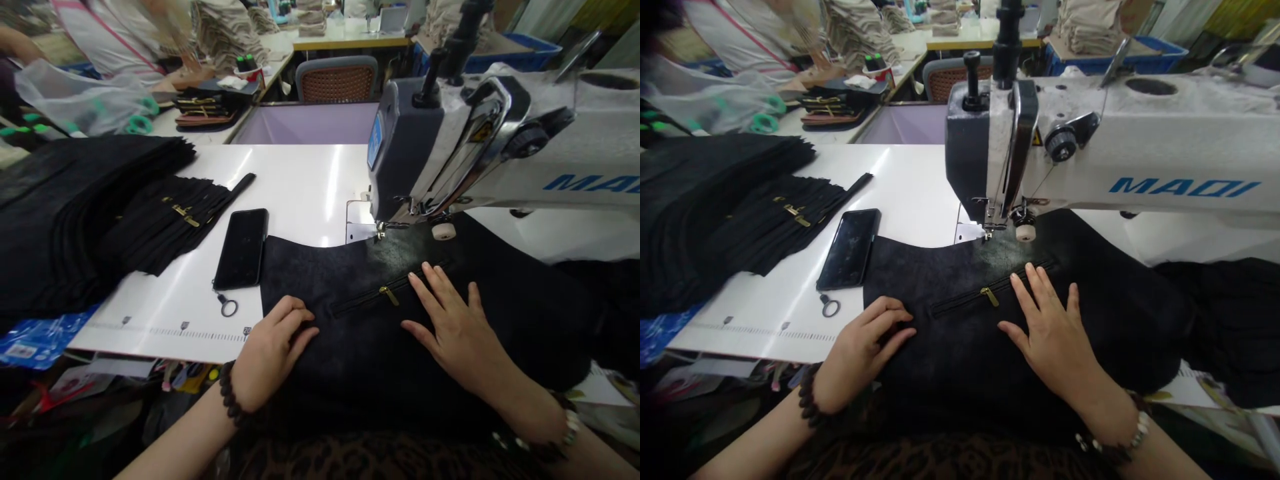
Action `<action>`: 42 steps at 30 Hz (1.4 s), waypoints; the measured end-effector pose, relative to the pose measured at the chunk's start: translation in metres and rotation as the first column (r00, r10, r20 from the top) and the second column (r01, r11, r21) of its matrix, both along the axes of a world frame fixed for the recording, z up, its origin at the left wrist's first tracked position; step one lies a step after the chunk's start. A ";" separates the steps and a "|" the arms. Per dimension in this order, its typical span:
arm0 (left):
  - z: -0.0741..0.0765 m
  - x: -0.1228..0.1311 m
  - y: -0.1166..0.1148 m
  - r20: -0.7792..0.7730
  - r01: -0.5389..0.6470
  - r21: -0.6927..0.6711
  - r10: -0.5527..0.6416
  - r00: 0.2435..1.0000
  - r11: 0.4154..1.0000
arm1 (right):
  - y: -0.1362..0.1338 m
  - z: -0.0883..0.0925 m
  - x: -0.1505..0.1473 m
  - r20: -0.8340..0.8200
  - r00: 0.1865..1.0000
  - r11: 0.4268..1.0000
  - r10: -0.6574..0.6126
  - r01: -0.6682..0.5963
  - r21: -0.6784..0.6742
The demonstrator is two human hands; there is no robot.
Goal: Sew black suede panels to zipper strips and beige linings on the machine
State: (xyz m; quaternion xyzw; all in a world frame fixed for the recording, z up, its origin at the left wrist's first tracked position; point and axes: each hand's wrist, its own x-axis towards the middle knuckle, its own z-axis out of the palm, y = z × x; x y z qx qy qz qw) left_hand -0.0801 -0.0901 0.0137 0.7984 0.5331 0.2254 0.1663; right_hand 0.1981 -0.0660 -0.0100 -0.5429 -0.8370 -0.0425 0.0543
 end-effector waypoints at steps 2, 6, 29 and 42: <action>0.000 -0.001 0.000 -0.068 0.044 0.003 -0.044 0.997 0.999 | -0.005 0.002 -0.003 0.001 1.000 1.000 -0.015 0.015 0.002; -0.001 -0.004 -0.003 -0.253 0.158 0.010 -0.150 0.956 0.987 | -0.014 0.005 -0.008 0.014 1.000 1.000 0.008 -0.007 -0.017; -0.001 0.000 -0.008 -0.361 0.169 0.078 -0.130 0.924 0.983 | -0.028 -0.001 -0.008 0.050 0.998 0.998 -0.027 0.024 0.062; -0.003 0.000 -0.009 -0.357 0.188 0.106 -0.139 0.924 0.977 | -0.028 -0.002 -0.008 0.053 0.998 0.998 -0.035 0.032 0.055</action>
